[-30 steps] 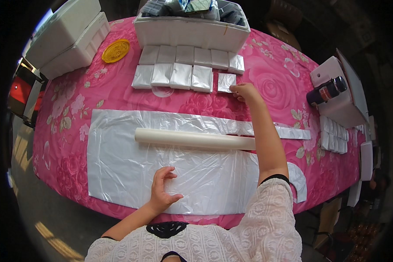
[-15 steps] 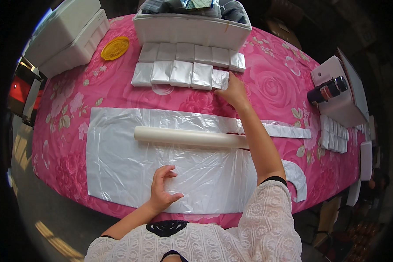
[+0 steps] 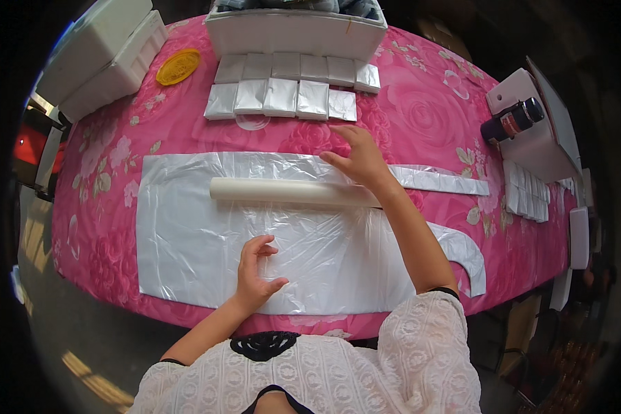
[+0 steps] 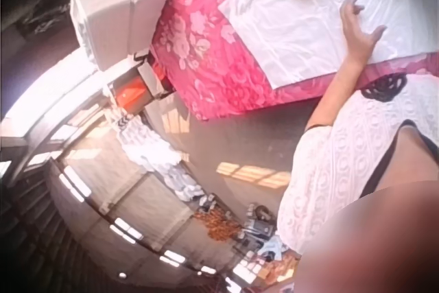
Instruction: The person wraps small rectangular items in clear plastic film on a pink floral tablecloth. They unroll the film, place an item on it, fold the film over the item, and roll it into a tight cylinder. The wrapped items are then placed in a stack on the table.
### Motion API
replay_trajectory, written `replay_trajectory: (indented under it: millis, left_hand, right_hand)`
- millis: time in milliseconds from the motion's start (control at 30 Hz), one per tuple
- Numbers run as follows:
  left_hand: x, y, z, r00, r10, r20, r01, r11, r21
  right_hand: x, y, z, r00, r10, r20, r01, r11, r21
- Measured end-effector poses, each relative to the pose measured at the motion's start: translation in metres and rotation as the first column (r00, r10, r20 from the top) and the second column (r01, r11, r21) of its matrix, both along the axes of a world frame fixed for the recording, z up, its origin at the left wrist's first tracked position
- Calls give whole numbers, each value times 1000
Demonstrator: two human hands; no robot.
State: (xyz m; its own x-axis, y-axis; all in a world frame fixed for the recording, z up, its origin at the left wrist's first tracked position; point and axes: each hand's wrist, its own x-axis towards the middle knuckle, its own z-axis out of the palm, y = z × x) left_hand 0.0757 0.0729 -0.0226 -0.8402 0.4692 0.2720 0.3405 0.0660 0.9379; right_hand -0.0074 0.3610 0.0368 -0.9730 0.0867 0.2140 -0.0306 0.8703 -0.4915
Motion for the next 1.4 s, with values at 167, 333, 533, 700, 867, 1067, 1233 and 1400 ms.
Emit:
replay_trajectory:
  millis: [167,333,533,700,867,1067,1233,1400]
  left_hand:
    - [1,1,-2,999,6,-43,-6,1000,7]
    - [1,6,0,988,7,-157,-23,994,-105]
    - [13,18,17,880,-332,-339,158,879,-450]
    - [25,36,18,847,-411,-337,191,827,-528]
    - [31,47,25,831,-431,-352,166,796,-582]
    - [34,61,32,814,-456,-360,183,789,-586]
    - [36,69,32,779,-483,-400,178,782,-597]
    - [32,71,32,762,-511,-398,198,769,-607]
  right_hand:
    - [85,-7,2,992,78,99,-85,995,61]
    - [167,-27,9,982,-105,157,78,983,165]
    - [234,-103,-9,986,-13,165,49,975,-216]
    - [233,-65,-47,998,-30,48,22,988,152]
    - [259,68,-62,916,-400,-45,398,885,240]
    - [338,165,-71,648,-746,-154,750,590,299]
    - [344,157,-66,584,-755,-299,812,536,232]
    - [329,130,-36,580,-676,-454,798,584,149]
